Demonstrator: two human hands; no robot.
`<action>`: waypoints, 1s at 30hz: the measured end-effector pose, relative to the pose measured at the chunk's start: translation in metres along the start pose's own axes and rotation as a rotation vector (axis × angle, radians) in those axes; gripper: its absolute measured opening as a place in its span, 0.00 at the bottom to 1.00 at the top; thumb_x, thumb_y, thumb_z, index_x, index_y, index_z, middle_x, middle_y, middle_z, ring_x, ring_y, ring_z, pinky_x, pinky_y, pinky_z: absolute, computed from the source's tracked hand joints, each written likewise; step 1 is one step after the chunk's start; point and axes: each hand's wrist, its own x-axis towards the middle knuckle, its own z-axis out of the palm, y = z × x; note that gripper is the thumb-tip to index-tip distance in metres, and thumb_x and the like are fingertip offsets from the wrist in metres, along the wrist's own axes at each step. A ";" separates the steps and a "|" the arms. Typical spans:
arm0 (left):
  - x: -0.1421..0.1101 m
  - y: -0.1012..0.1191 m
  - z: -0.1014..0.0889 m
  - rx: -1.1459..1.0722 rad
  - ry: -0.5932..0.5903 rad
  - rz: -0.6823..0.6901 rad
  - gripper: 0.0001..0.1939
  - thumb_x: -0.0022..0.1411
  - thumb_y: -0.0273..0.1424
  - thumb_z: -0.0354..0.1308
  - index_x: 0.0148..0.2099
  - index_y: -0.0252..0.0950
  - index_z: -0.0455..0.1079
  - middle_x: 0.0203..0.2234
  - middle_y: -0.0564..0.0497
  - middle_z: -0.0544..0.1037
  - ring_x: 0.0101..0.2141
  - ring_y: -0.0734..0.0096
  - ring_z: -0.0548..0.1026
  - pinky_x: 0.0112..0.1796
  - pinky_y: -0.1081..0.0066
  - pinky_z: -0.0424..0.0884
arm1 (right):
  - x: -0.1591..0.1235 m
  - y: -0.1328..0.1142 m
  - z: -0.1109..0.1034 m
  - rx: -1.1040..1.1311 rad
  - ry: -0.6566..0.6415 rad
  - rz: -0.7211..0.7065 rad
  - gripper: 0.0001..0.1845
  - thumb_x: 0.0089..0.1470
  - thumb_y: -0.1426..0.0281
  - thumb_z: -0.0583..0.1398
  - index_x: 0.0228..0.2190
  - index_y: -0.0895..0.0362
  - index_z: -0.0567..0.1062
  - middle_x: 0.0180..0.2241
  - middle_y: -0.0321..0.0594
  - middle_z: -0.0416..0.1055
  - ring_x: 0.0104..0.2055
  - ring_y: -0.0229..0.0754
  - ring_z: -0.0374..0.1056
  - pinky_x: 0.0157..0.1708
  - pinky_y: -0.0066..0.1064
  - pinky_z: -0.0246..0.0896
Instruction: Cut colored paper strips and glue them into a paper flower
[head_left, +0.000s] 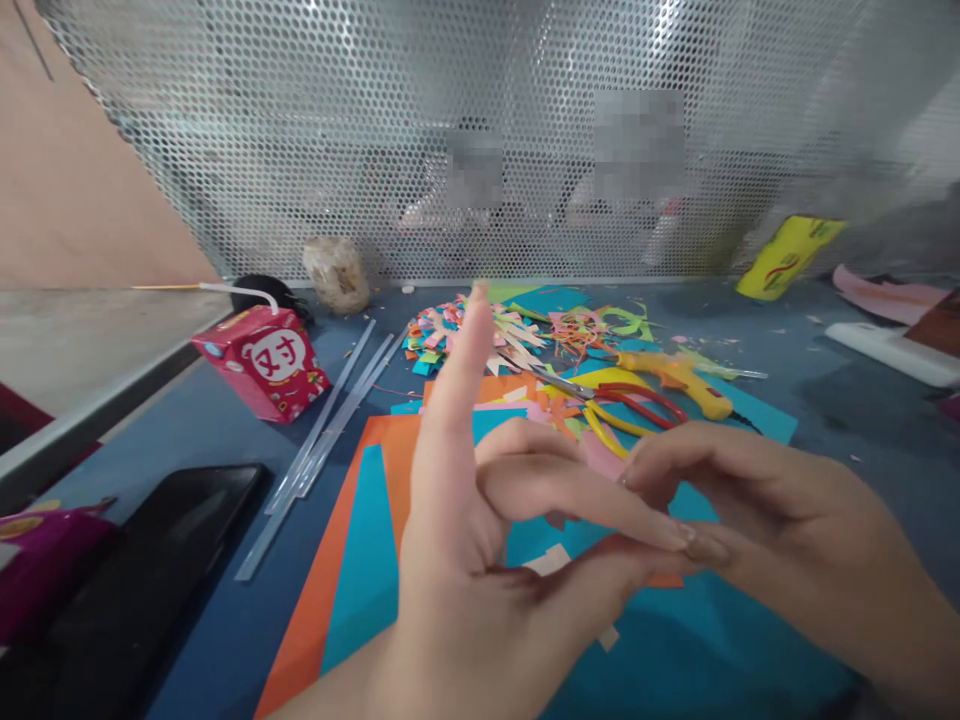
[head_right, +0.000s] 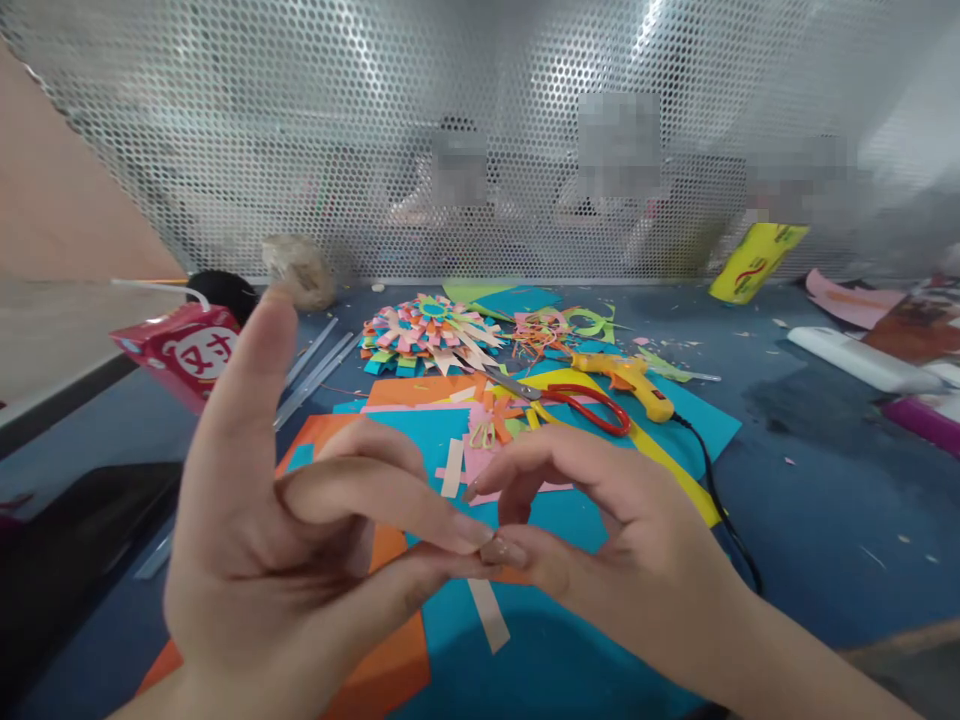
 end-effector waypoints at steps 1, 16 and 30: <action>0.000 0.000 0.000 -0.021 -0.005 -0.017 0.42 0.49 0.16 0.62 0.60 0.52 0.51 0.24 0.61 0.80 0.27 0.74 0.74 0.30 0.71 0.74 | 0.000 0.000 0.000 -0.002 -0.003 0.000 0.05 0.48 0.65 0.63 0.31 0.48 0.74 0.26 0.26 0.73 0.27 0.30 0.69 0.28 0.13 0.66; 0.004 -0.001 -0.001 -0.109 -0.109 -0.221 0.41 0.48 0.16 0.62 0.60 0.42 0.49 0.23 0.61 0.78 0.28 0.77 0.75 0.35 0.74 0.71 | -0.001 -0.001 -0.008 0.063 -0.124 0.003 0.04 0.52 0.64 0.60 0.29 0.50 0.73 0.26 0.28 0.72 0.27 0.29 0.68 0.28 0.12 0.64; 0.001 -0.002 0.001 -0.124 -0.102 -0.170 0.39 0.51 0.19 0.62 0.60 0.46 0.48 0.27 0.59 0.79 0.30 0.74 0.76 0.33 0.71 0.72 | -0.004 -0.005 -0.003 0.055 -0.064 -0.005 0.05 0.55 0.65 0.57 0.28 0.51 0.72 0.27 0.29 0.74 0.28 0.31 0.70 0.27 0.15 0.65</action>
